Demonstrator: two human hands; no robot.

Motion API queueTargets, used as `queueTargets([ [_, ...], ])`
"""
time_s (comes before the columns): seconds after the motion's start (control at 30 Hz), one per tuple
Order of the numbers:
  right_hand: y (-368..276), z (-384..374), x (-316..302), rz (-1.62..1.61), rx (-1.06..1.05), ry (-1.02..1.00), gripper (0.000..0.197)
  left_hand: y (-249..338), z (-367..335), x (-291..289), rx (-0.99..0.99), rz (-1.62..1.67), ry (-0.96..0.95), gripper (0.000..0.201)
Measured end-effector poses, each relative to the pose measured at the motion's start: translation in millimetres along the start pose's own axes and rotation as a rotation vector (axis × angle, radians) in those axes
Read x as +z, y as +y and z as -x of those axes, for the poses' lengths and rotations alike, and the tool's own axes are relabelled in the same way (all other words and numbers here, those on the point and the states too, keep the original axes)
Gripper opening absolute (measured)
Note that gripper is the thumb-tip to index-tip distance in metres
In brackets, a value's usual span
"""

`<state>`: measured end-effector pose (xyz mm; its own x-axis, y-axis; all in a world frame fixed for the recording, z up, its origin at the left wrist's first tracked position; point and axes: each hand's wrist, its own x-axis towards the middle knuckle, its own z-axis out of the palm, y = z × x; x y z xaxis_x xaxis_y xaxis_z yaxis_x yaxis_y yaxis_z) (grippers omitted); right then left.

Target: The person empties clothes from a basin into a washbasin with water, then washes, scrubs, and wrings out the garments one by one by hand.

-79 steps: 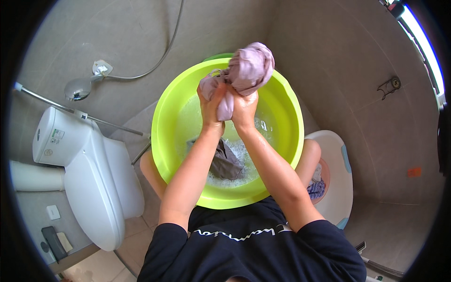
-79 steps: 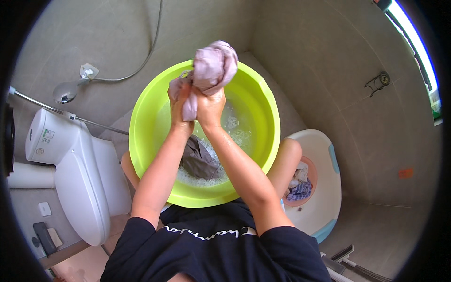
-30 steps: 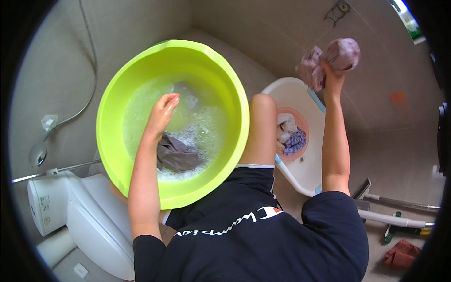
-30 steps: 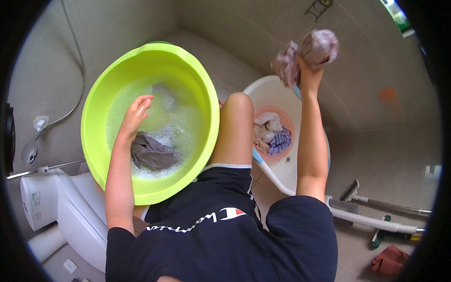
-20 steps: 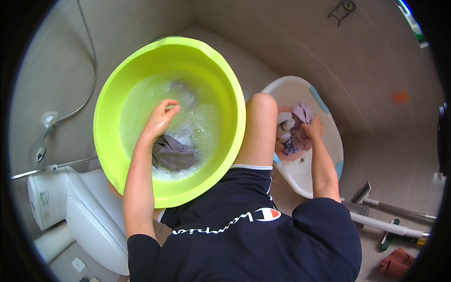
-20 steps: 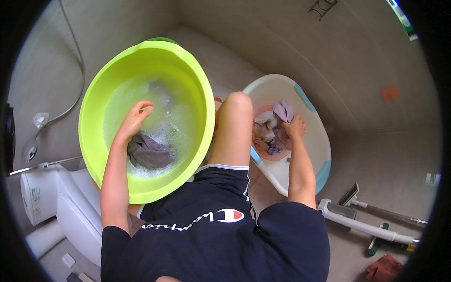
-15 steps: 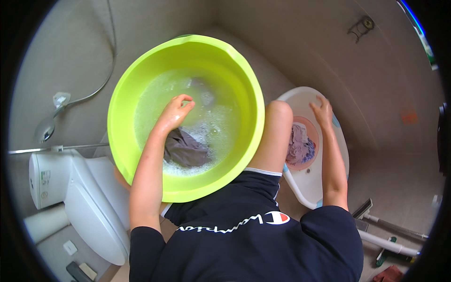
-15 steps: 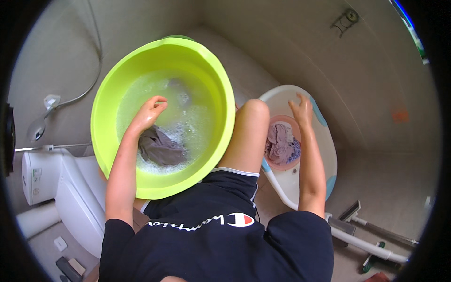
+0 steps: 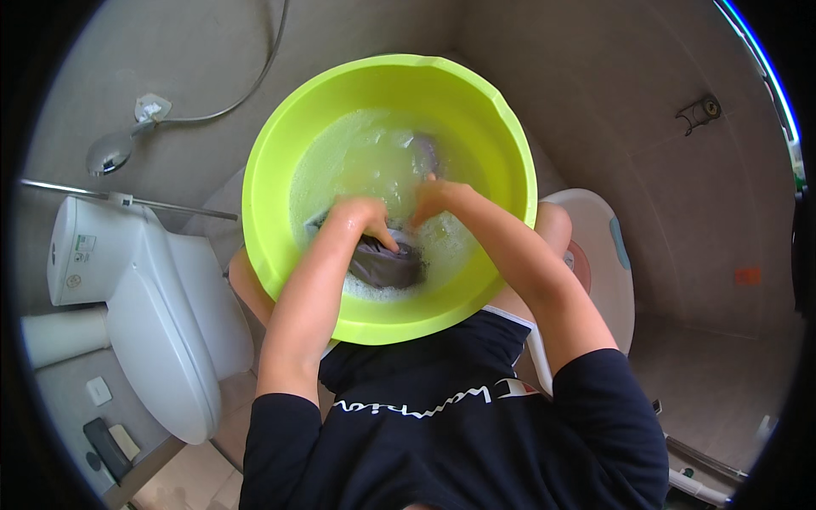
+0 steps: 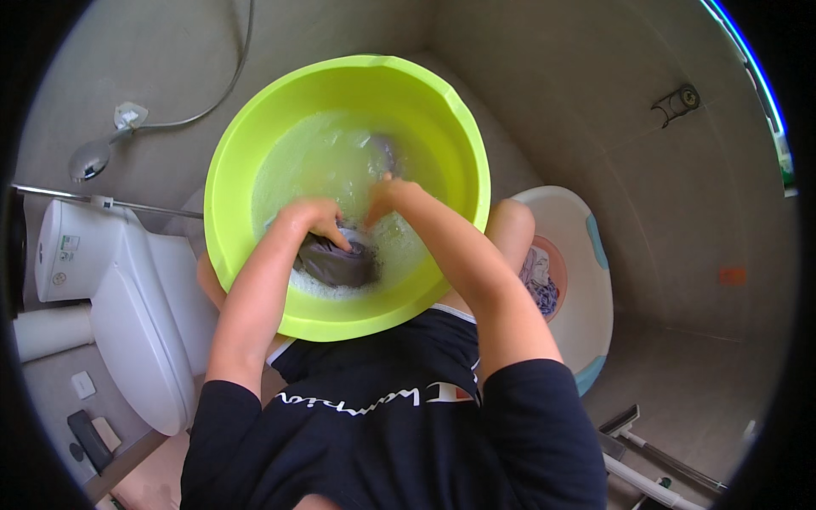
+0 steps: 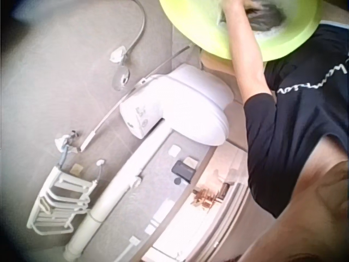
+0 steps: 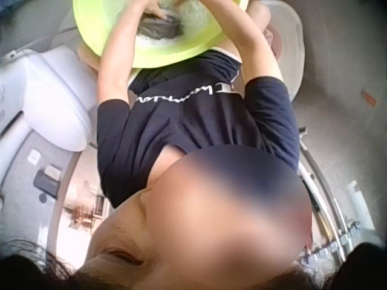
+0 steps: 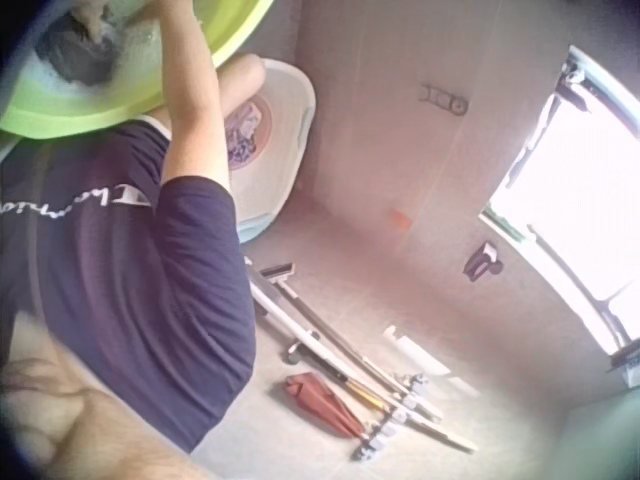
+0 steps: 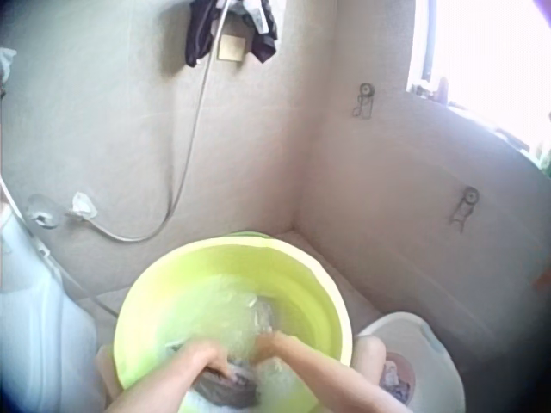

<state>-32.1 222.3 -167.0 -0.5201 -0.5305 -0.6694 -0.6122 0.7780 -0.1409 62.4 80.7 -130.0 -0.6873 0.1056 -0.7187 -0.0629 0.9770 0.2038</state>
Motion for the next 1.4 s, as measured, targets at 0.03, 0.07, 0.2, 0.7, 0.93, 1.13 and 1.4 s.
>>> queueTargets([
  [0.03, -15, 3, 3, 0.072, -0.104, -0.092, 0.079, -15, 3, 0, 0.024, 0.091, -0.007, 0.057],
  [0.07, -23, 9, 8, 0.138, -0.191, -0.178, 0.069, -24, 7, -4, 0.063, 0.172, -0.01, 0.051],
  [0.2, -18, 3, 28, 0.046, -0.256, -0.264, 0.043, -50, 31, -26, 0.12, 0.462, 0.083, 0.036],
  [0.7, -6, 7, 9, -0.151, -0.043, 0.151, 0.049, -60, 89, -62, 0.557, 1.496, 0.913, 0.008],
  [0.93, -45, 23, 37, 0.197, -0.263, 0.327, 0.044, -44, 74, -67, 0.499, 1.489, 1.102, 0.012],
  [1.13, -11, 23, -8, -0.186, -0.126, 0.303, 0.033, -66, 37, -38, 0.135, 0.996, 1.07, 0.02],
  [1.4, 23, -6, -19, -0.527, 0.243, 0.535, 0.03, 25, 30, -49, -0.049, -0.009, 0.667, 0.071],
])
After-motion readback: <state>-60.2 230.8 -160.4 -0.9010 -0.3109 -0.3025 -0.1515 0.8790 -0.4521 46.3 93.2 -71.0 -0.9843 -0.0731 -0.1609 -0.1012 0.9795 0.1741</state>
